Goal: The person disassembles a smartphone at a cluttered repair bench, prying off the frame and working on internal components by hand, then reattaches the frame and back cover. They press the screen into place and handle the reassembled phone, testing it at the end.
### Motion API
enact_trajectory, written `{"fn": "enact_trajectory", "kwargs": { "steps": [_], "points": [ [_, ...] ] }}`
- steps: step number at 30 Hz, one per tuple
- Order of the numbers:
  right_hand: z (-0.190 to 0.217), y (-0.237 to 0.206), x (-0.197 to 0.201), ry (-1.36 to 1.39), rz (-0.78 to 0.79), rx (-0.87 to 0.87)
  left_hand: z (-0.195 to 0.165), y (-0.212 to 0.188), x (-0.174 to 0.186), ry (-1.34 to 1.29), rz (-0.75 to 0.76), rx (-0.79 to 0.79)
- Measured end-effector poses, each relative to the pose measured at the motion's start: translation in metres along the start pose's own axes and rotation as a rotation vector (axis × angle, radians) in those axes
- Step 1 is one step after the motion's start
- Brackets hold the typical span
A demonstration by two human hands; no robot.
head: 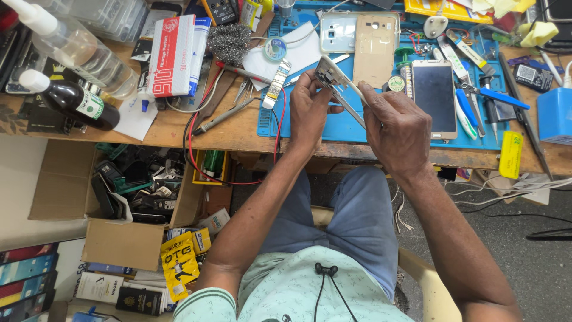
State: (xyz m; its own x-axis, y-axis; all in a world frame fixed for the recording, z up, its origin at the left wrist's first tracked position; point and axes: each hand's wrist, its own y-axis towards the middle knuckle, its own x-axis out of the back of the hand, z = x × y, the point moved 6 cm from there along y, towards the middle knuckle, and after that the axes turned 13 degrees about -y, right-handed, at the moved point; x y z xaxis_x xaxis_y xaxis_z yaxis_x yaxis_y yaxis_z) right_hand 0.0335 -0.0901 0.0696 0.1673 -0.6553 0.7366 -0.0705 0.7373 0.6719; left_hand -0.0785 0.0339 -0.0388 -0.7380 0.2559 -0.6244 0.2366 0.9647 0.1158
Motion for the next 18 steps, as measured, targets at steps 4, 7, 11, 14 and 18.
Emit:
{"fn": "enact_trajectory", "kwargs": {
  "steps": [4, 7, 11, 14, 18],
  "points": [
    [-0.003, 0.001, 0.0, 0.009, -0.002, 0.0, -0.002, 0.001, -0.001, 0.012, -0.007, -0.014],
    [-0.011, 0.006, -0.001, 0.061, 0.015, -0.046, -0.005, 0.0, -0.003, 0.032, 0.013, 0.005],
    [-0.018, 0.009, 0.0, 0.124, 0.03, -0.088, -0.01, -0.002, -0.007, 0.089, 0.018, -0.001],
    [-0.014, 0.007, 0.001, 0.093, 0.03, -0.076, -0.012, -0.002, -0.008, 0.101, 0.0, -0.004],
    [-0.009, 0.007, 0.001, 0.078, 0.02, -0.061, -0.014, -0.002, -0.007, 0.126, -0.024, -0.01]
  ]
}}
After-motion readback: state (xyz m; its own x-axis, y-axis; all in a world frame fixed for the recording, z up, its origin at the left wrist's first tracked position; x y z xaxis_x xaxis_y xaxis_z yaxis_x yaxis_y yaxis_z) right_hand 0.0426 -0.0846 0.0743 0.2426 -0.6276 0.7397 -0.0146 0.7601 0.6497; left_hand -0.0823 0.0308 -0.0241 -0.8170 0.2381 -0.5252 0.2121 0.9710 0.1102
